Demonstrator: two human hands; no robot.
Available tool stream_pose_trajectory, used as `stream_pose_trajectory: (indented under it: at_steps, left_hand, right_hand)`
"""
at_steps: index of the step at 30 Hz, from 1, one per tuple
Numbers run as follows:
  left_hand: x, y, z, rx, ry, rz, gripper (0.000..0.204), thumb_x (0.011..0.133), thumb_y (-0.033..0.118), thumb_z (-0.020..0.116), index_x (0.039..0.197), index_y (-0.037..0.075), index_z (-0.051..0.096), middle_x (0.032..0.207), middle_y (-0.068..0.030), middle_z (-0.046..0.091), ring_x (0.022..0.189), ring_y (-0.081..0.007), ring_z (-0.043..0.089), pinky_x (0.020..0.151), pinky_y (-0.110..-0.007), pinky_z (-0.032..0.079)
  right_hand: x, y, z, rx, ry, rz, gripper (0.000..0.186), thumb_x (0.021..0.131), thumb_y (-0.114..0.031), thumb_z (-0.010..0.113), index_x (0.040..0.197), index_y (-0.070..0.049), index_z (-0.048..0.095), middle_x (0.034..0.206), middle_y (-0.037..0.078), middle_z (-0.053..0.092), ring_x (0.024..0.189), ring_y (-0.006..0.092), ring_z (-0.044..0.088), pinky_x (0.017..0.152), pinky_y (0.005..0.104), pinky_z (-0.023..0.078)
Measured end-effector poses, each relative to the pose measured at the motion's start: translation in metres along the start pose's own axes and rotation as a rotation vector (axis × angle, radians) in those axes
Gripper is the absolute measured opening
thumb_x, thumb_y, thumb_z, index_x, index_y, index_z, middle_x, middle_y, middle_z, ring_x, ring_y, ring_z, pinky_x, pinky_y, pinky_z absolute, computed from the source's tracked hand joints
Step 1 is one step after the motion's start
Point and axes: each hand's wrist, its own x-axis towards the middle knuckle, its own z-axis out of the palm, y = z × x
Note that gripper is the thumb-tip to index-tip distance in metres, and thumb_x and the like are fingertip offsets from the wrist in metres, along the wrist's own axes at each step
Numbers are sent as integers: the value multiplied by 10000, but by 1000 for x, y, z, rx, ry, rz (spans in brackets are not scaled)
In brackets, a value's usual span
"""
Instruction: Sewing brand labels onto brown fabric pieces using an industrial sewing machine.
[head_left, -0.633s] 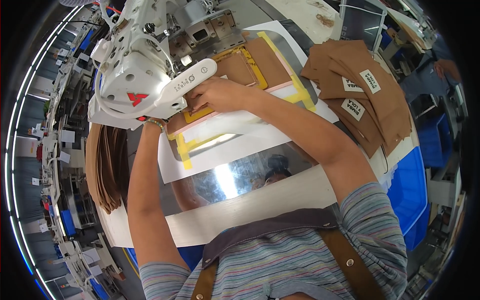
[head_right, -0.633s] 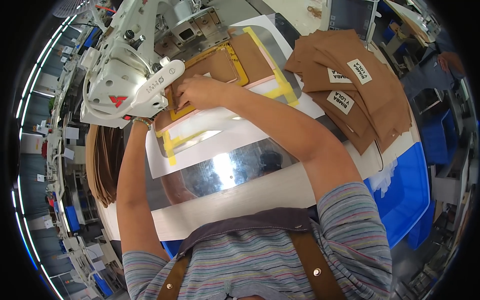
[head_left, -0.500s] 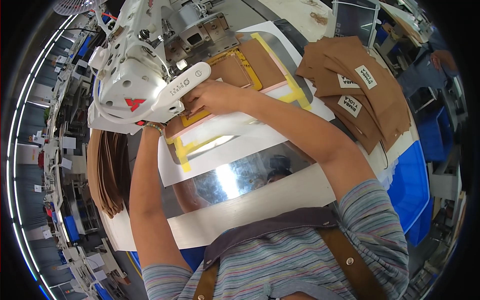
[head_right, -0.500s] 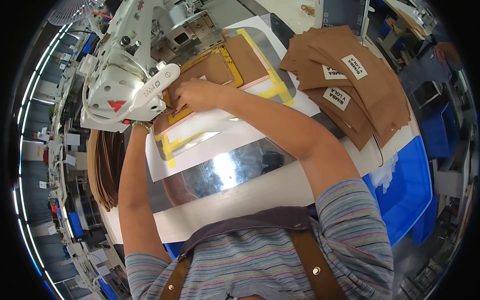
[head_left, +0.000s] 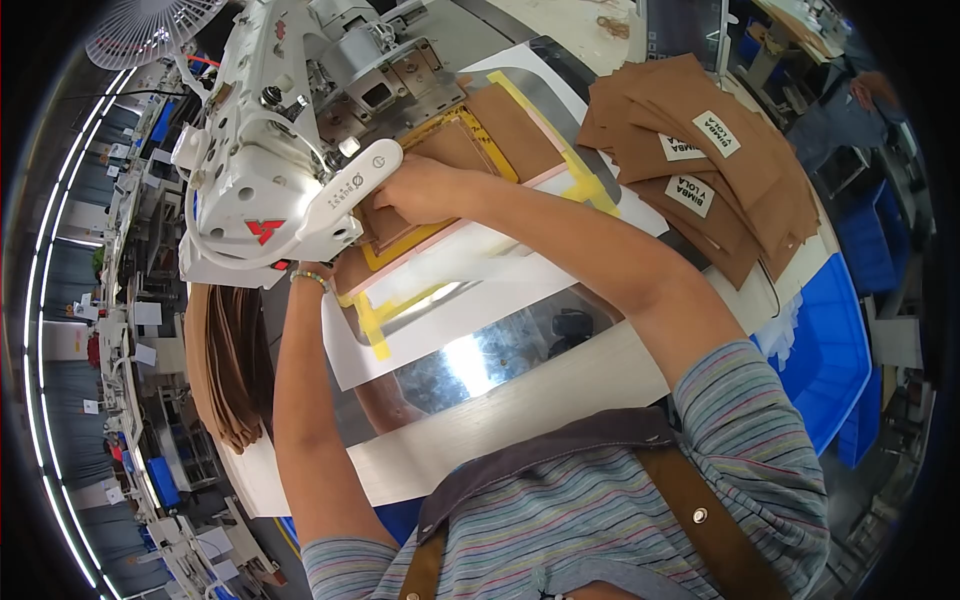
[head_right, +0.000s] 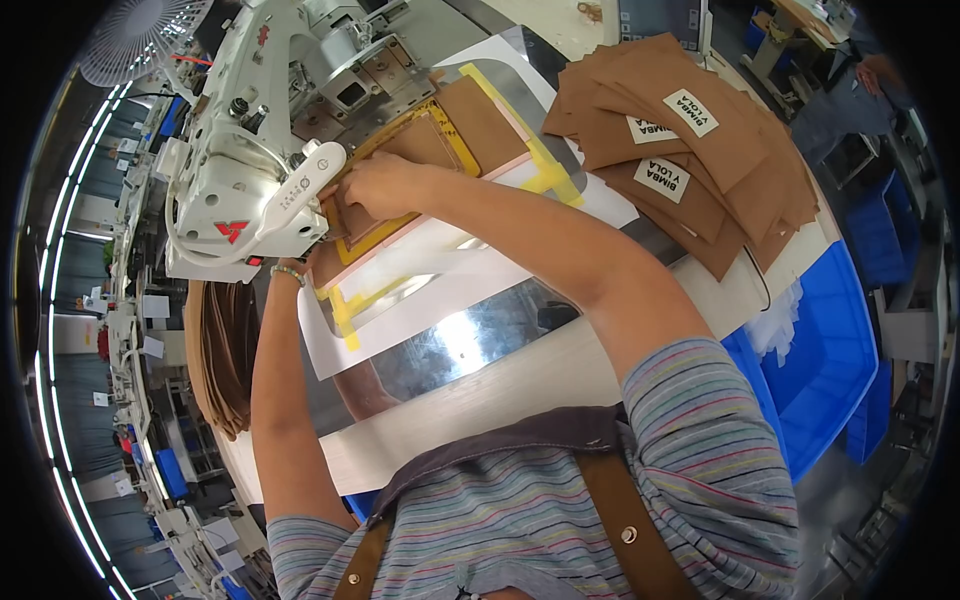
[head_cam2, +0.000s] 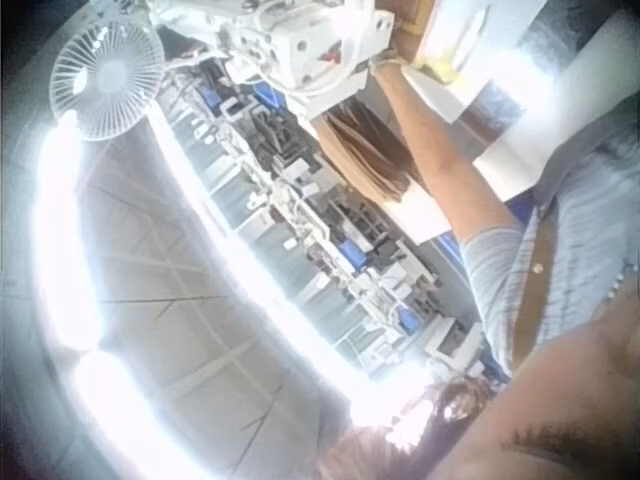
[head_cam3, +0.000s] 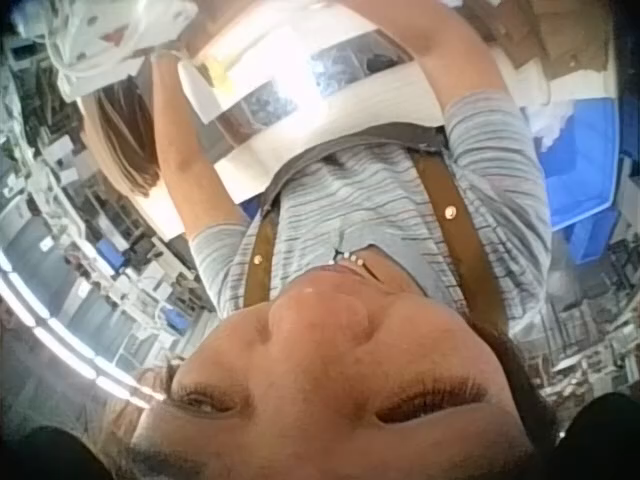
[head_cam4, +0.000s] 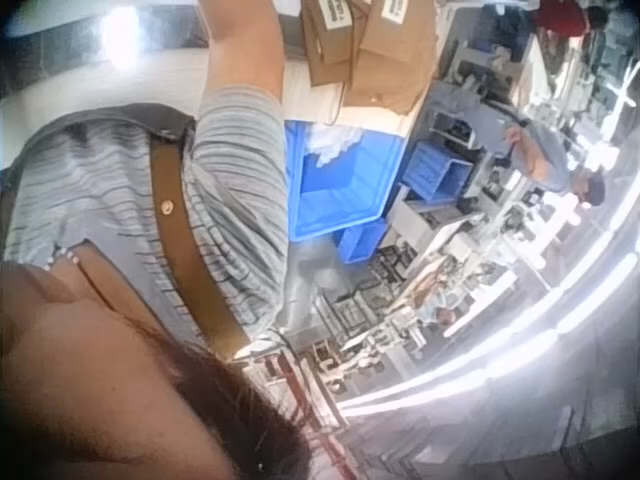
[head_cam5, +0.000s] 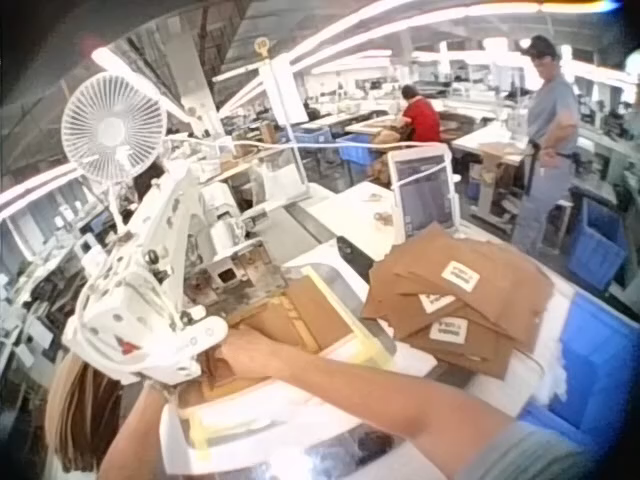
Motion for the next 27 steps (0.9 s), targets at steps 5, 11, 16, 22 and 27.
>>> stream_pose_trajectory:
  at_steps: [5, 11, 16, 22, 27]
  left_hand:
    - [-29, 14, -5, -29, 74, -9, 446, 930, 75, 713, 1373, 56, 672, 1338, -163, 724, 1213, -374, 695, 1075, -430, 544]
    - [-38, 67, -27, -163, 154, -94, 341, 921, -1, 686, 1260, -3, 724, 1224, -199, 761, 1153, -395, 719, 1024, -445, 550]
    - [-44, 111, -49, -278, 126, -312, 305, 1008, 95, 697, 1271, -59, 697, 1277, -197, 739, 1199, -279, 692, 1038, -399, 514]
    - [-72, 151, -66, -176, 49, -275, 341, 1021, 156, 691, 1309, -28, 693, 1414, -268, 608, 1303, -436, 588, 1081, -443, 478]
    - [-91, 184, -74, -92, 156, -126, 293, 1022, 118, 682, 1297, 22, 717, 1381, -223, 649, 1278, -402, 618, 1092, -436, 490]
  right_hand:
    - [10, 5, 7, -2, -122, 62, 364, 935, -113, 600, 1242, -184, 782, 1370, 18, 712, 1334, 256, 599, 1113, 485, 462]
    - [6, -1, 3, 7, -130, -11, 344, 939, -93, 594, 1231, -162, 762, 1327, 32, 727, 1302, 269, 607, 1111, 478, 472]
    - [-4, -9, -7, 86, -169, -7, 333, 906, -52, 620, 1198, -134, 756, 1264, 66, 747, 1263, 290, 620, 1076, 465, 498]
    - [-12, -17, -11, 130, -201, -32, 320, 903, -50, 622, 1175, -127, 772, 1199, 96, 758, 1220, 313, 643, 1043, 473, 515]
    - [-19, -24, -10, 132, -218, -49, 312, 907, -51, 620, 1163, -125, 782, 1176, 95, 761, 1217, 310, 647, 1023, 472, 524]
